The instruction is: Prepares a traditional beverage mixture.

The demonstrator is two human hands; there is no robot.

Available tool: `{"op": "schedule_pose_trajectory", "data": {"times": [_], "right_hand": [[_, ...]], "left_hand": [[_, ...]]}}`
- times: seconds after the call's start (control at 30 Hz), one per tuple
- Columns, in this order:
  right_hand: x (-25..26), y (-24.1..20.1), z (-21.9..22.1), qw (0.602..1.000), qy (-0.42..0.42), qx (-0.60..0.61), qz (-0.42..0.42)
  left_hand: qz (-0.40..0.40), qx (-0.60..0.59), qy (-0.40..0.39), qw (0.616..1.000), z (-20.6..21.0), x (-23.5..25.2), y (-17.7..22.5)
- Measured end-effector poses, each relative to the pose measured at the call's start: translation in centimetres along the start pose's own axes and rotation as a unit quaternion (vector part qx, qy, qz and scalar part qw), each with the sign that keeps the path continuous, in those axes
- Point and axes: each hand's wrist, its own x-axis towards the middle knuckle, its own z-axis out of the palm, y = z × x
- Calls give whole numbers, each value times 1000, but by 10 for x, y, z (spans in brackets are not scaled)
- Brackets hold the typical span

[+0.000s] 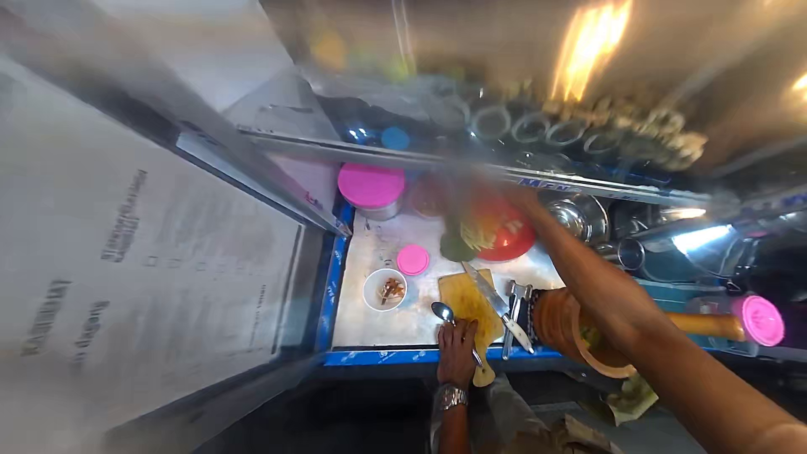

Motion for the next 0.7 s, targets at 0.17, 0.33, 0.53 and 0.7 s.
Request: {"op": "schedule_pose_trajectory", "data": {"times": [0.17,0.33,0.53,0.7], "right_hand": [[37,19,68,989,114,-41,-90],[51,19,86,983,169,-23,-66],[40,41,58,978,201,9,-48],[28,102,-8,993,75,-20,85]], "left_hand": [[-3,17,1,1000,2,-2,0],[-1,34,10,999,2,-2,0],[-10,13,-8,1000,1,-4,-1],[1,26,12,1000,5,-6,-3]]}}
